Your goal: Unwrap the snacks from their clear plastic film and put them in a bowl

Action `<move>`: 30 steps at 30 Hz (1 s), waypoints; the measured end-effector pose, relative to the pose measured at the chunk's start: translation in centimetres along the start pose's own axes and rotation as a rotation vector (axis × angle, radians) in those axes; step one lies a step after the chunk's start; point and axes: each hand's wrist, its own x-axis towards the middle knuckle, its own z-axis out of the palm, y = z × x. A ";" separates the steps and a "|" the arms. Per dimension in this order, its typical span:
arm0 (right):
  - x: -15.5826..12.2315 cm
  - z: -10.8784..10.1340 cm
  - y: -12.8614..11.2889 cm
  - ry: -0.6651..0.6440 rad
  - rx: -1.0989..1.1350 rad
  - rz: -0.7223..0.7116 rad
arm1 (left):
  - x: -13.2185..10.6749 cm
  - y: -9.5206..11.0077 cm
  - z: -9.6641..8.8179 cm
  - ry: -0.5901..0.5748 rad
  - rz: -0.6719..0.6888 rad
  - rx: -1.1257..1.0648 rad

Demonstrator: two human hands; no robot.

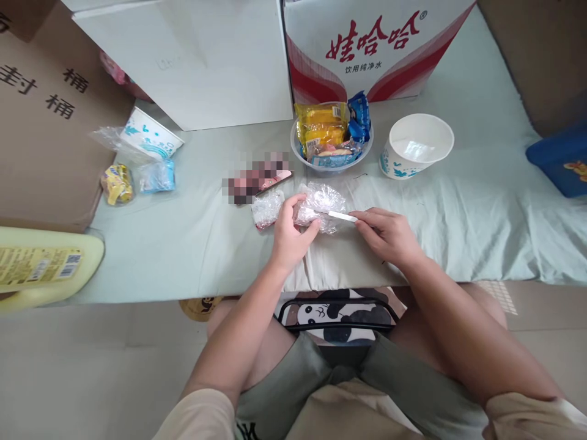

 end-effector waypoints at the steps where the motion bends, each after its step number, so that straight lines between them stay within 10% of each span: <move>1: 0.0 -0.2 0.2 -0.005 -0.006 0.017 | 0.0 0.0 0.0 0.006 -0.022 -0.027; 7: -0.2 -2.0 1.6 -0.060 -0.042 0.117 | 0.1 -0.1 -0.1 0.018 -0.073 -0.077; 20: -0.2 -1.8 3.2 0.330 -0.423 0.244 | -0.4 0.7 -0.5 -0.224 0.065 0.124; 30: -0.5 0.9 0.2 -0.007 0.056 -0.027 | -0.1 1.3 0.0 -0.171 0.024 0.090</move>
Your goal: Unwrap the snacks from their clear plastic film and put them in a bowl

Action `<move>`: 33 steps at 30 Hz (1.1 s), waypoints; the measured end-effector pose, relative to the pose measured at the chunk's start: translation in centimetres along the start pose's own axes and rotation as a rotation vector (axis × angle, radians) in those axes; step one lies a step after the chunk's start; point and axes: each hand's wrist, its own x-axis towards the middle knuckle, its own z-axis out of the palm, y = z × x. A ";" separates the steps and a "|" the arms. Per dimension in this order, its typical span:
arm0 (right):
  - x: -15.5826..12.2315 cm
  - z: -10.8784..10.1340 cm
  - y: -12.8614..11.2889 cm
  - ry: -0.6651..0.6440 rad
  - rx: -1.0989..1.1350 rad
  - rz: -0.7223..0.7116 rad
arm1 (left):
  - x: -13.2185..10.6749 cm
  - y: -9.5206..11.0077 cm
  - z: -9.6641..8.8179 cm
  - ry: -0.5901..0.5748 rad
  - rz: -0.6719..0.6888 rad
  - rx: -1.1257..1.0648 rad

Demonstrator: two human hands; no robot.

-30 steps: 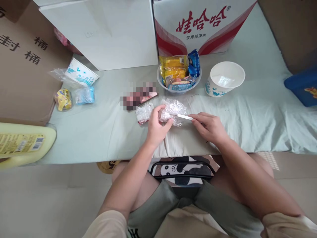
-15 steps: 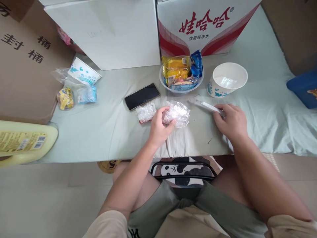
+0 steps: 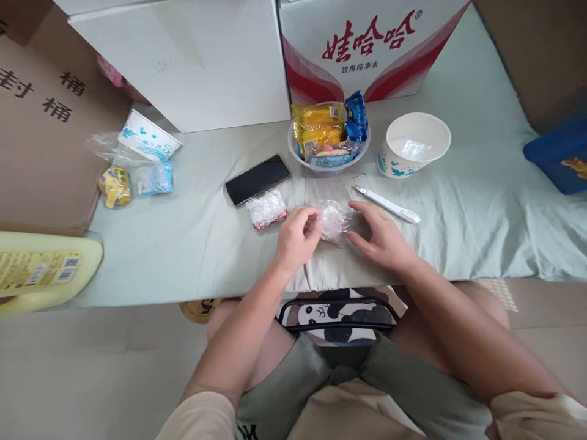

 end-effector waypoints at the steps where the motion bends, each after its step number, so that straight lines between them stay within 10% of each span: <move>1: 0.0 0.1 0.1 -0.002 0.028 0.008 | 0.1 0.0 0.0 0.011 -0.059 -0.081; 10: -0.1 0.3 0.3 -0.023 0.086 0.064 | -0.4 0.8 0.0 -0.210 0.173 0.071; 17: 0.2 0.3 -0.1 -0.016 0.061 0.120 | 0.1 -1.2 -0.4 0.088 -0.183 -0.266; 29: 0.5 -1.9 1.0 0.418 0.072 0.240 | 0.9 -0.9 -3.5 0.238 -0.037 -0.079; 33: 0.2 -2.1 0.5 0.382 0.043 0.192 | 0.7 -0.6 -4.0 0.151 0.009 0.091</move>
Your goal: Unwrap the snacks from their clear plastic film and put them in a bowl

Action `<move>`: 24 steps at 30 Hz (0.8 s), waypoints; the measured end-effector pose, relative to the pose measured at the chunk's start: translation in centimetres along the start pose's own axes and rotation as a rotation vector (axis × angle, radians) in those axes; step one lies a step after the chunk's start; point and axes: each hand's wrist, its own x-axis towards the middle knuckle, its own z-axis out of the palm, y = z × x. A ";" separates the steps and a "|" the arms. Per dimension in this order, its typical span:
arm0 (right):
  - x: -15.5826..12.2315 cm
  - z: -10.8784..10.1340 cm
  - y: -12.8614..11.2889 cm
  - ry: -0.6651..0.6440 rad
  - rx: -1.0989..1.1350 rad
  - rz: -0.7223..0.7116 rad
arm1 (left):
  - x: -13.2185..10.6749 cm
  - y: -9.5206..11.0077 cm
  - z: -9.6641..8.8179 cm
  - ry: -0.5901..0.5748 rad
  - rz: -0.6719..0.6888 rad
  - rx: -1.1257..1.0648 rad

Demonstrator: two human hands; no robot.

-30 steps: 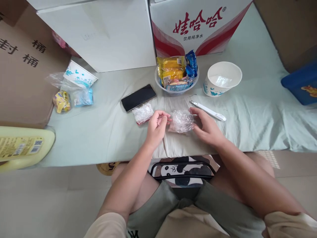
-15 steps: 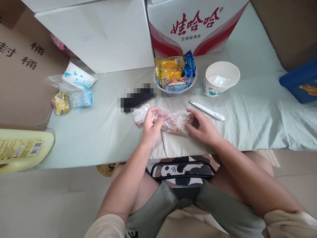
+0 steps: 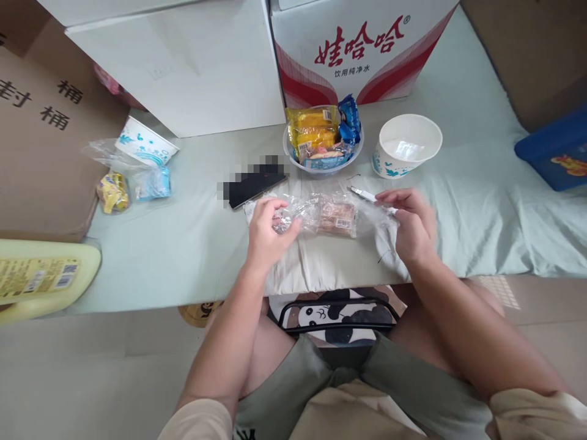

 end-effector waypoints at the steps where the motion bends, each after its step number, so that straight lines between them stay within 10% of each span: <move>1: -0.1 0.0 -0.2 -0.042 -0.050 -0.018 | -0.1 0.0 0.0 -0.035 0.001 0.042; 6: -0.4 0.6 -0.5 -0.271 -0.302 -0.087 | -0.3 -0.1 0.4 -0.112 0.027 0.153; 10: -0.4 0.2 -1.1 -0.206 -0.341 -0.193 | -0.3 0.2 0.4 -0.024 0.154 0.158; 15: -0.6 -2.0 -3.0 -0.395 -0.016 -0.387 | -0.5 1.6 -1.0 0.088 0.302 0.064; 18: -0.6 -2.8 -3.3 -0.868 0.168 -0.307 | -0.6 2.4 -2.2 -0.320 0.126 -0.148; 21: -0.3 -2.8 -2.8 -1.011 -0.024 -0.196 | -0.8 2.9 -2.9 -0.911 -0.208 -0.312; 24: 0.0 -2.4 -1.9 -0.803 -0.284 -0.134 | -1.1 3.0 -2.8 -0.873 -0.239 -0.345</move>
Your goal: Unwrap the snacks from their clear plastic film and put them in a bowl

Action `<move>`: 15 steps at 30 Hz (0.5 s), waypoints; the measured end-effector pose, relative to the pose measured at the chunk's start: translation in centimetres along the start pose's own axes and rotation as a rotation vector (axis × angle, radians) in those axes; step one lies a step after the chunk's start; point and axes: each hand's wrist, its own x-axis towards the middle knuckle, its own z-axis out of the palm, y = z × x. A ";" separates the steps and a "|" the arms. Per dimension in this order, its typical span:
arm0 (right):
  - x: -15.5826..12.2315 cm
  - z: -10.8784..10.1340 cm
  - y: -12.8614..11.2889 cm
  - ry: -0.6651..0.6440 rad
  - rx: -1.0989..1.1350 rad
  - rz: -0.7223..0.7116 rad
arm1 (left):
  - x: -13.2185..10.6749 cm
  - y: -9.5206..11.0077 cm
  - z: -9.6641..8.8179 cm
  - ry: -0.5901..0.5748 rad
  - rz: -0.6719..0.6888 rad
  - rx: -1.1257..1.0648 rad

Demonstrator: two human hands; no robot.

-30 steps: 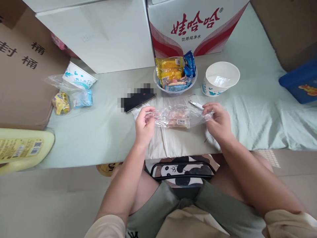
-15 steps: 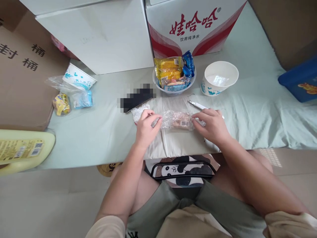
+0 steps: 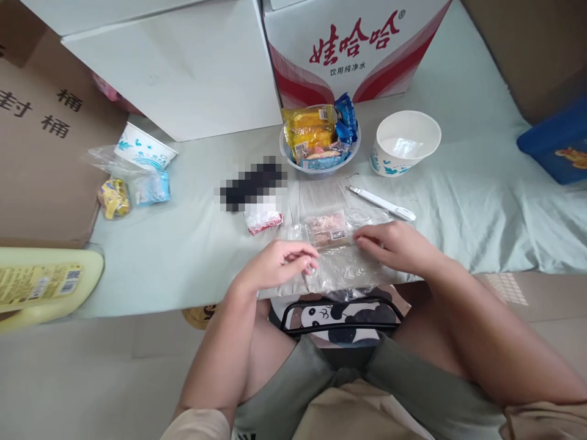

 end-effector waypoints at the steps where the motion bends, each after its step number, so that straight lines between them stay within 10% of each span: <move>1: 0.1 0.2 0.2 0.077 -0.035 0.034 | 0.1 -0.1 0.1 0.155 0.074 0.046; 5: 0.5 1.1 0.5 0.369 -0.045 -0.028 | 0.7 -0.5 0.5 0.642 0.251 0.477; 10: 1.4 2.3 -0.1 0.381 -0.043 -0.267 | 2.0 -1.4 0.8 0.397 0.082 0.638; 15: 1.8 3.9 -0.6 0.287 -0.017 -0.306 | 3.1 -1.8 1.1 0.470 0.034 0.045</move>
